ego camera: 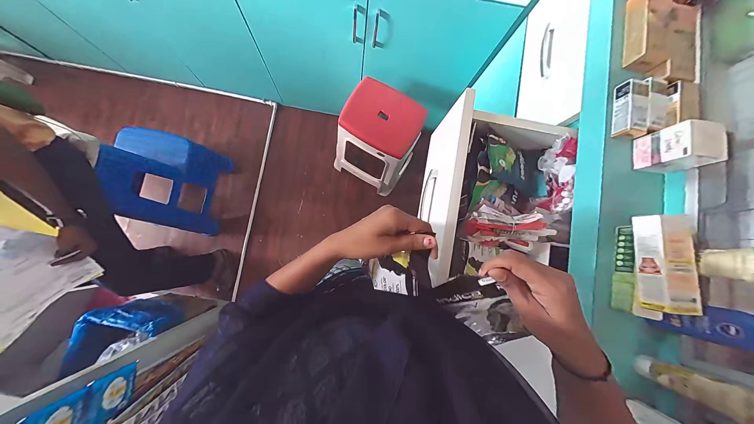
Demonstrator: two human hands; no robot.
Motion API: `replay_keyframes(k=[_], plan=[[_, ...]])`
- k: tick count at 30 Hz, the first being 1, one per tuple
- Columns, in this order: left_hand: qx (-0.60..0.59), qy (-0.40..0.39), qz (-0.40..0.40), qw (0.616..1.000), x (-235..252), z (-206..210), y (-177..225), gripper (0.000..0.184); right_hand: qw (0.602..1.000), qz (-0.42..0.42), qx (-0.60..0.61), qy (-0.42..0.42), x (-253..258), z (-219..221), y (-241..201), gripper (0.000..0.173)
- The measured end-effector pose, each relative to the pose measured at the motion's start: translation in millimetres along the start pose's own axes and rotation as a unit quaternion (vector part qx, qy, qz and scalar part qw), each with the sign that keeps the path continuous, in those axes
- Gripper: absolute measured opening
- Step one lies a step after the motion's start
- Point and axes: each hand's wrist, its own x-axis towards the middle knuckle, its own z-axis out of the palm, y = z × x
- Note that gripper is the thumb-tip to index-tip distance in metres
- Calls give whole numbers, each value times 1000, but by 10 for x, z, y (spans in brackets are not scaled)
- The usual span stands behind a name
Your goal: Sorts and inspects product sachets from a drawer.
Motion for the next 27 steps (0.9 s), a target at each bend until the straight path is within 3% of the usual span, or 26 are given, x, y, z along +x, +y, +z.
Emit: replay_keyframes(k=[3, 5, 8, 12, 16, 19, 27], plan=[[132, -16, -115, 985, 30, 57, 30, 40, 995, 16, -99, 23, 24, 22, -31, 39], [191, -64, -150, 968, 47, 101, 34, 44, 990, 0, -136, 48, 30, 52, -49, 37], [206, -130, -120, 962, 28, 119, -24, 25, 972, -36, -212, 96, 30, 120, -23, 31], [218, -153, -84, 960, -15, 36, -34, 30, 953, 28, -279, 116, -14, -110, 33, 29], [220, -103, -127, 962, -178, -107, -53, 27, 943, 177, -220, 178, -146, -633, 189, 41], [199, -68, -144, 967, -255, -118, -58, 24, 931, 227, -157, 237, -262, -823, 287, 40], [167, -4, -118, 979, -196, -37, -33, 27, 902, 295, -22, 314, -534, -625, 349, 42]])
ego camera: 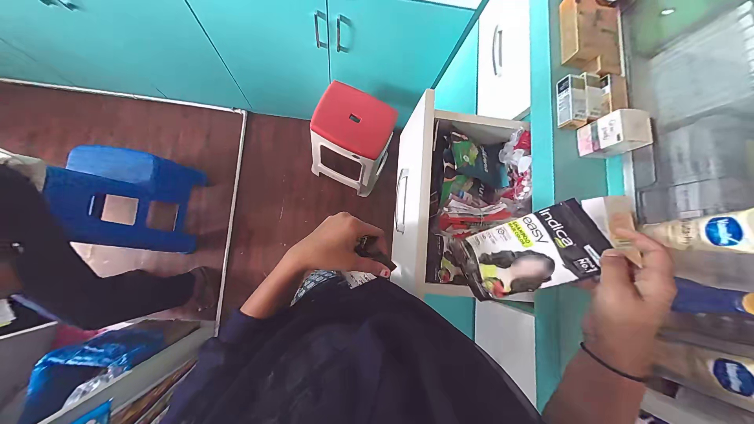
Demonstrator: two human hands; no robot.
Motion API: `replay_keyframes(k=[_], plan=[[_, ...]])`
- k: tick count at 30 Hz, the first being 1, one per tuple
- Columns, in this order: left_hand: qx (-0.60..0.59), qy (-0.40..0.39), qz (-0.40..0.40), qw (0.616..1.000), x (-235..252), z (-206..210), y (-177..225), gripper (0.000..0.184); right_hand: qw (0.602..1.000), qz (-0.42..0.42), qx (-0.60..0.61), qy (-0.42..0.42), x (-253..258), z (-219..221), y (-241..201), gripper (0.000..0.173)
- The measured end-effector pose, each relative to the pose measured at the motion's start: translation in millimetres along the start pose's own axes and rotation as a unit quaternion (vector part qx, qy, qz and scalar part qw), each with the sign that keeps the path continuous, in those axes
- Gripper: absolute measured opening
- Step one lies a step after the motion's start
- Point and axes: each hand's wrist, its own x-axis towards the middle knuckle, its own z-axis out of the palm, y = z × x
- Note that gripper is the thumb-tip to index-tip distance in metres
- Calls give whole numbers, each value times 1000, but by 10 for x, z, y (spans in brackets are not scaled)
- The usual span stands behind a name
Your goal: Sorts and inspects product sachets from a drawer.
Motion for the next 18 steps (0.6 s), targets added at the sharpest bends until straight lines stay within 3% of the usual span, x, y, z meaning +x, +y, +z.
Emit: replay_keyframes(k=[3, 6, 8, 12, 15, 18], plan=[[-24, -3, -2, 1000, 0, -18, 10, 30, 992, 80, -76, -56, -226, 10, 25, 46], [-56, -54, -9, 997, -12, -52, -1, 39, 948, 77, -274, -141, -400, -3, 45, 39], [-75, -62, 7, 995, 6, -49, 14, 38, 934, 46, -319, -150, -443, 50, -10, 34], [-182, -56, 62, 980, 80, -28, 9, 40, 949, -72, -211, -224, -397, 484, 122, 38], [-246, -26, 61, 967, 86, 6, -3, 44, 925, -89, -175, -327, -455, 827, 360, 42], [-250, 7, 73, 965, 64, 44, -57, 35, 903, -50, -201, -376, -623, 957, 399, 43]])
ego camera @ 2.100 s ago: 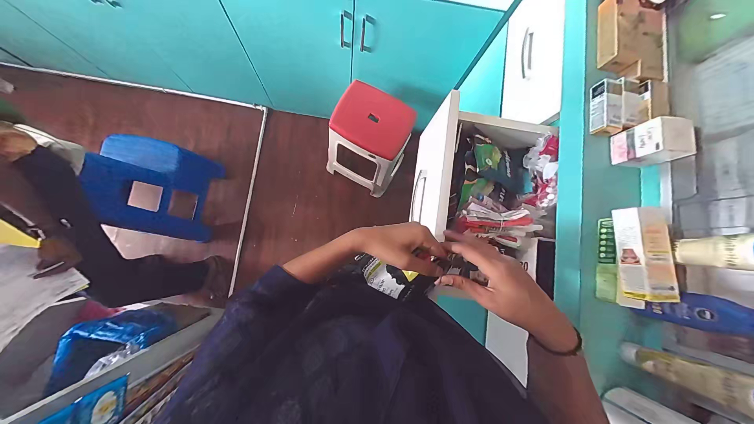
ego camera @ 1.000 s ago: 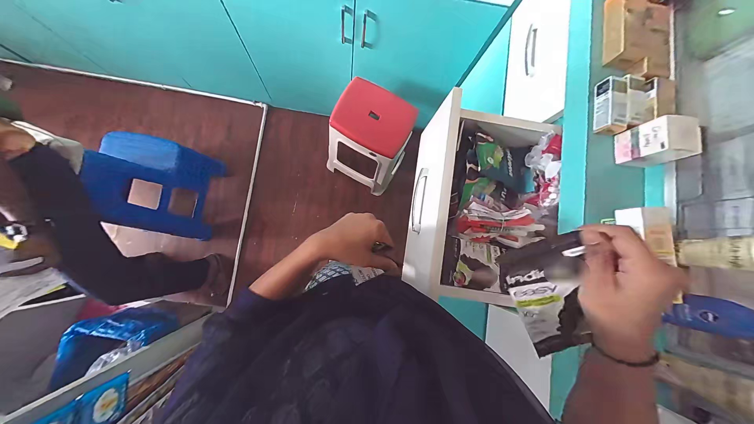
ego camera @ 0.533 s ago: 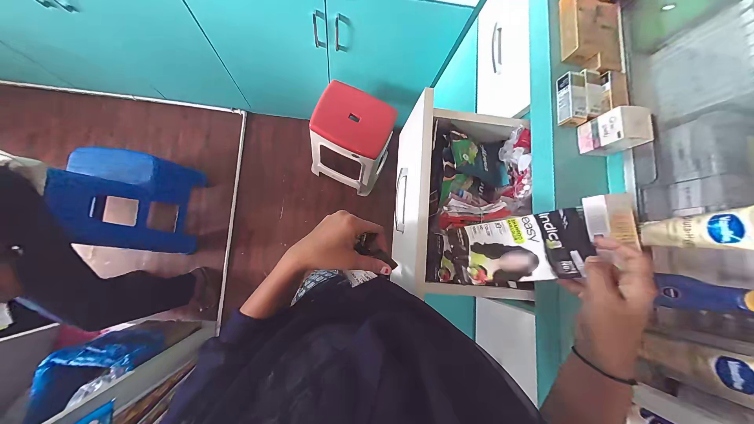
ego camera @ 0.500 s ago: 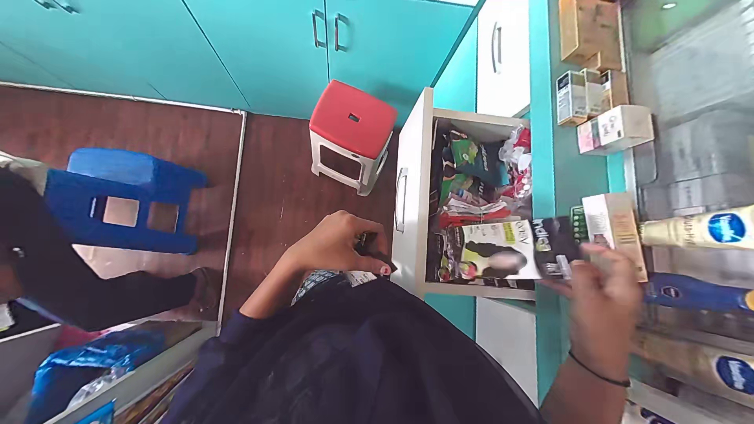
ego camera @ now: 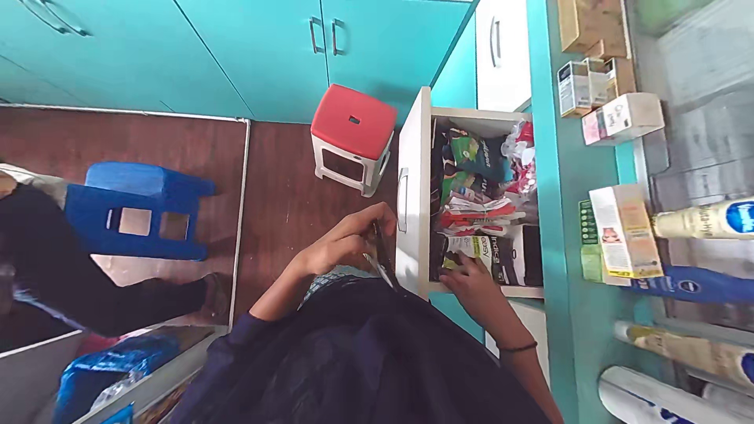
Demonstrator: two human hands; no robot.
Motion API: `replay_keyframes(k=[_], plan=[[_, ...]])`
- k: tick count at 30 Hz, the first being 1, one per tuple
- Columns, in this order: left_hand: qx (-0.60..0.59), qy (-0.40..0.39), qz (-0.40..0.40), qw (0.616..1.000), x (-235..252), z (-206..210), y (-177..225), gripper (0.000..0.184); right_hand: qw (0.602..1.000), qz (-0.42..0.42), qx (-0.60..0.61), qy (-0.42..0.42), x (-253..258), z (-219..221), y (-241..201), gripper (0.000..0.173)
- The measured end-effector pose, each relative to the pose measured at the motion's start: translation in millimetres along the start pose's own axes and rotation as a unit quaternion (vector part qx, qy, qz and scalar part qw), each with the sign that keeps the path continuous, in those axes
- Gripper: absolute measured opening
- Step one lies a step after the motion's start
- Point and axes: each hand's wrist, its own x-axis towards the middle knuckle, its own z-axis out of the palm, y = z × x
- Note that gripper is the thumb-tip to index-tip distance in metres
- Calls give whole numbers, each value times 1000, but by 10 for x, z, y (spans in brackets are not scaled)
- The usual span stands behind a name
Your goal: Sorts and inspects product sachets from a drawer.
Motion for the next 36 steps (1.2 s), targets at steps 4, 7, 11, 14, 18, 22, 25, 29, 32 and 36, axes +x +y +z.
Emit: replay_keyframes(k=[4, 7, 11, 14, 18, 22, 25, 29, 32, 36], plan=[[56, 64, -24, 996, 45, 63, -32, 19, 999, 21, -10, -49, 45, -64, 37, 55], [101, 75, -18, 992, 160, 116, 39, 14, 1000, -13, 8, -27, 50, -329, -106, 55], [132, 53, 24, 990, 262, 214, 118, 12, 976, -130, 171, 41, 27, -591, -558, 72], [119, 63, 51, 990, 321, 301, 214, 15, 973, -180, 107, 95, 100, -607, -947, 54], [71, 16, 76, 995, 285, 92, 178, 59, 944, -249, 162, 147, 14, -817, -1082, 26], [75, -64, 16, 995, 223, -73, -97, 27, 883, -215, 385, 159, -79, -1015, -913, 13], [-8, -108, -13, 994, 211, -23, -228, 10, 940, -105, 254, 200, -111, -1099, -645, 15], [31, -127, -29, 991, 250, 48, -192, 10, 975, -46, 15, 218, -84, -1104, -559, 59], [86, -163, -14, 983, 338, 98, -119, 11, 968, -167, 23, 184, 43, -954, -724, 63], [129, -174, 7, 976, 405, 179, 16, 16, 963, -264, 57, 21, 241, -688, -903, 74]])
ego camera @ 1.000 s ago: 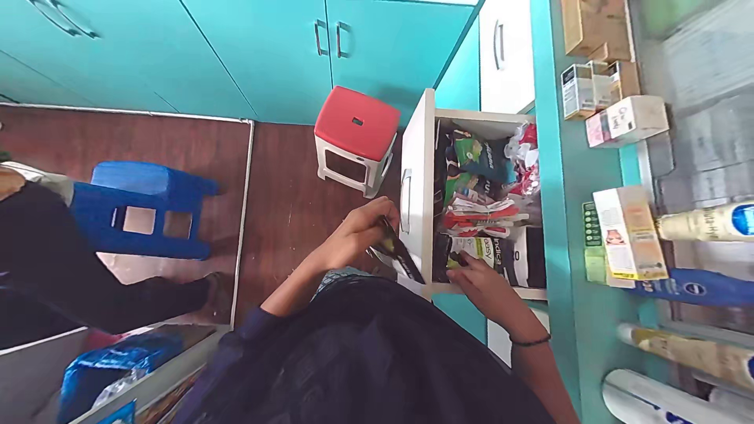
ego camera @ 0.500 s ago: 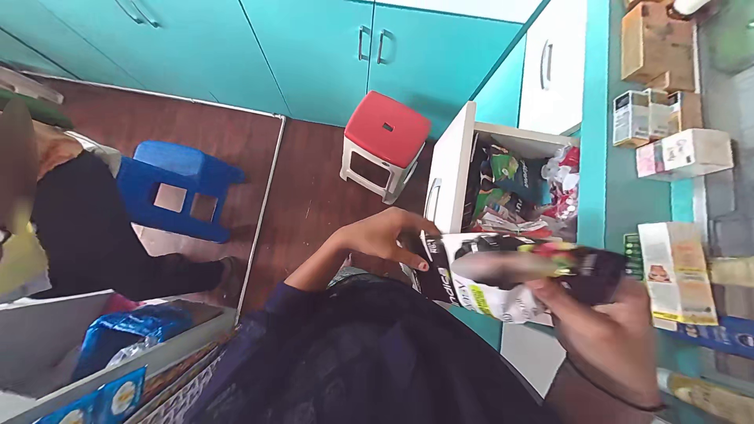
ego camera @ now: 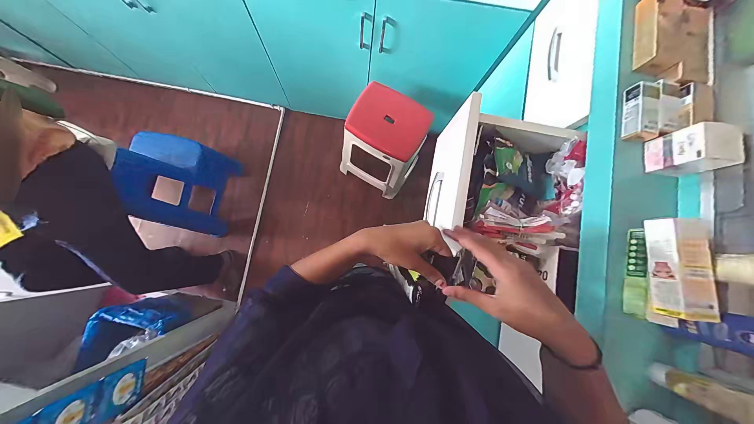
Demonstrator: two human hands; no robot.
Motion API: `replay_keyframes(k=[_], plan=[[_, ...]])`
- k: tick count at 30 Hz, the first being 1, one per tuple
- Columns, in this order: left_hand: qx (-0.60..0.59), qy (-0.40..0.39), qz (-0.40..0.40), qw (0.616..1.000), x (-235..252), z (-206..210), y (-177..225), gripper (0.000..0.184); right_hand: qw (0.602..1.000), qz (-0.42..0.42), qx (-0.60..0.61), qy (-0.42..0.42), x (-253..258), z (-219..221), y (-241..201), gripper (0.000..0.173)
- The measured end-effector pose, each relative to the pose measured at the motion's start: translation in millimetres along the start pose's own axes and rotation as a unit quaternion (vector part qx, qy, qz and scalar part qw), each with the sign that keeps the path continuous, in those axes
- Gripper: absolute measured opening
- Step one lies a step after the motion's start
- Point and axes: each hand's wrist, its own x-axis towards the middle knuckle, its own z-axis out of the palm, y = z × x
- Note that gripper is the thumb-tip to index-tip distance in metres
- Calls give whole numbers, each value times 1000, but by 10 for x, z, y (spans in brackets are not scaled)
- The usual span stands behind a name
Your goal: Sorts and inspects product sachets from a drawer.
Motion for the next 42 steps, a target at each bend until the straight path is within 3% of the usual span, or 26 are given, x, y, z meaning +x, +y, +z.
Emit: replay_keyframes(k=[4, 9, 19, 24, 27, 37, 42], plan=[[-24, 10, -18, 1000, -17, -19, 70, 16, 999, 27, -17, -32, 35, 71, 5, 71], [-47, -37, -35, 998, -70, 8, 85, 16, 997, 53, 17, -59, 26, 58, -38, 59], [-208, -52, 61, 975, -50, 97, -14, 29, 936, -79, 335, -71, 49, 133, 88, 23], [-237, -18, 110, 965, -25, 204, -32, 24, 914, -118, 381, -76, 40, 235, 177, 20], [-242, 7, 97, 965, -7, 259, -7, 22, 902, -139, 401, -75, 41, 282, 203, 13], [-228, -6, 100, 968, -9, 352, -91, 21, 876, -143, 453, -83, 9, 390, 207, 27], [-236, 14, 125, 964, -36, 437, -238, 17, 861, -141, 484, -74, -1, 501, 252, 24]])
